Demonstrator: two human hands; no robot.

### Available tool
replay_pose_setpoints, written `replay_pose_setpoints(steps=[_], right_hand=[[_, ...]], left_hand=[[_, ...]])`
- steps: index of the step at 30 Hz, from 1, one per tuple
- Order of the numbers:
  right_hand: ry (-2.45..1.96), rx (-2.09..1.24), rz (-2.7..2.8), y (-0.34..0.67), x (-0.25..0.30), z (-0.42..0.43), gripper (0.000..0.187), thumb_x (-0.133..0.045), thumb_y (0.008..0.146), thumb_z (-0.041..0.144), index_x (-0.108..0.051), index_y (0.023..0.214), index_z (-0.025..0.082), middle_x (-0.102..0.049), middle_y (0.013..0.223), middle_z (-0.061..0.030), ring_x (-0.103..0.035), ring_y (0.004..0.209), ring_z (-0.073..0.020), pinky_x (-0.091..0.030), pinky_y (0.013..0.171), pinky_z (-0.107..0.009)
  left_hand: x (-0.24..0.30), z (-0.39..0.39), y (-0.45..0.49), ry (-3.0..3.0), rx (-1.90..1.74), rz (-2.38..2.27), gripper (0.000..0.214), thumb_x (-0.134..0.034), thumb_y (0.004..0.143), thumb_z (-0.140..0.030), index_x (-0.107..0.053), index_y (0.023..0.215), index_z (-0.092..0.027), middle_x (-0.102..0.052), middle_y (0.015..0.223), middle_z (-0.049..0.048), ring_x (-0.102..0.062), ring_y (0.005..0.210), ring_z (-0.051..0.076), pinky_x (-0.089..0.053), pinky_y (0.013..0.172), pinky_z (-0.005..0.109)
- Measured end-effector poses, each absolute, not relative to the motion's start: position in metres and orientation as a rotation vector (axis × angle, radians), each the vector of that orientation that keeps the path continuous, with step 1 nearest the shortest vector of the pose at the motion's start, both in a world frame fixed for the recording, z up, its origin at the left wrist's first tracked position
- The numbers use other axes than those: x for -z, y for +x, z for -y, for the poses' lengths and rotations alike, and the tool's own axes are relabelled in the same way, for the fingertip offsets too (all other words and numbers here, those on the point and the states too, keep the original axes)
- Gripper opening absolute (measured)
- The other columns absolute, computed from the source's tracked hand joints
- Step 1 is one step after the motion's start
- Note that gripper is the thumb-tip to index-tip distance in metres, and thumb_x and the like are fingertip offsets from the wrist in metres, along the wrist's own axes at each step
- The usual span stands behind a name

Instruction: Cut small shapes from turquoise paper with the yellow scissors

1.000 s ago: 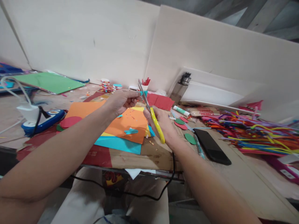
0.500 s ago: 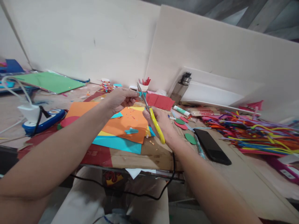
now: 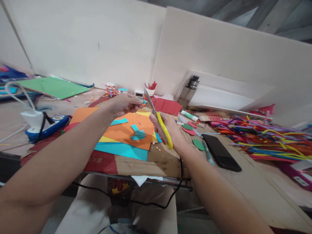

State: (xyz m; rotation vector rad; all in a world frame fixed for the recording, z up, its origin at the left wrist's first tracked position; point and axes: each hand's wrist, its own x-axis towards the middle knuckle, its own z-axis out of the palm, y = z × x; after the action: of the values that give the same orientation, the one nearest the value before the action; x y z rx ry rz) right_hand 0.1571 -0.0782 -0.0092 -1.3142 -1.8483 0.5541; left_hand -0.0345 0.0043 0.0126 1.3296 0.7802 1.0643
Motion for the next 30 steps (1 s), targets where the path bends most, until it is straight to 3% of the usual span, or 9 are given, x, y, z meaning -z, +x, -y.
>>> replay_pose_setpoints(steps=[6, 13, 17, 26, 30], right_hand=[[-1.071, -0.737, 1.584, 0.159, 0.011, 0.071, 0.042, -0.068, 0.073, 0.052, -0.049, 0.098, 0.024, -0.054, 0.067, 0.0040, -0.047, 0.050, -0.0100, -0.040, 0.047, -0.024], [-0.977, -0.703, 1.620, 0.157, 0.015, 0.069, 0.044, -0.074, 0.070, 0.040, -0.050, 0.102, 0.024, -0.059, 0.078, 0.0004, -0.058, 0.068, -0.0144, -0.046, 0.060, -0.028], [-0.964, -0.691, 1.575, 0.156, 0.020, 0.065, 0.042, -0.075, 0.069, 0.038, -0.051, 0.101, 0.023, -0.056, 0.074, 0.0024, -0.054, 0.063, -0.0125, -0.044, 0.057, -0.026], [-0.849, -0.677, 1.284, 0.154, 0.023, 0.065, 0.047, -0.074, 0.071, 0.037, -0.044, 0.106, 0.027, -0.048, 0.064, 0.0079, -0.044, 0.047, -0.0085, -0.039, 0.046, -0.023], [-0.917, -0.701, 1.331, 0.155, 0.021, 0.067, 0.047, -0.069, 0.074, 0.046, -0.042, 0.107, 0.027, -0.045, 0.064, 0.0076, -0.043, 0.046, -0.0087, -0.038, 0.044, -0.023]], left_hand=[[-0.011, 0.008, -0.028, 1.668, -0.987, -0.848, 0.011, -0.075, 0.064, -0.024, -0.070, 0.060, -0.015, -0.065, 0.060, 0.0047, -0.055, 0.053, 0.010, -0.044, 0.055, 0.024], [-0.012, 0.021, -0.022, 1.902, -0.821, -0.888, 0.012, -0.073, 0.069, -0.028, -0.073, 0.065, -0.017, -0.068, 0.062, 0.0060, -0.061, 0.060, 0.015, -0.045, 0.059, 0.027], [-0.003, 0.017, -0.016, 1.859, -0.802, -0.893, 0.012, -0.075, 0.067, -0.028, -0.073, 0.065, -0.016, -0.067, 0.060, 0.0054, -0.059, 0.057, 0.014, -0.043, 0.057, 0.026], [0.018, 0.018, 0.015, 1.319, -1.119, -0.628, 0.024, -0.077, 0.068, -0.033, -0.065, 0.065, -0.013, -0.063, 0.064, 0.0023, -0.052, 0.054, 0.006, -0.040, 0.054, 0.020], [0.017, 0.021, 0.015, 1.348, -1.167, -0.629, 0.024, -0.077, 0.068, -0.032, -0.063, 0.063, -0.013, -0.063, 0.063, 0.0019, -0.052, 0.055, 0.006, -0.041, 0.055, 0.020]])
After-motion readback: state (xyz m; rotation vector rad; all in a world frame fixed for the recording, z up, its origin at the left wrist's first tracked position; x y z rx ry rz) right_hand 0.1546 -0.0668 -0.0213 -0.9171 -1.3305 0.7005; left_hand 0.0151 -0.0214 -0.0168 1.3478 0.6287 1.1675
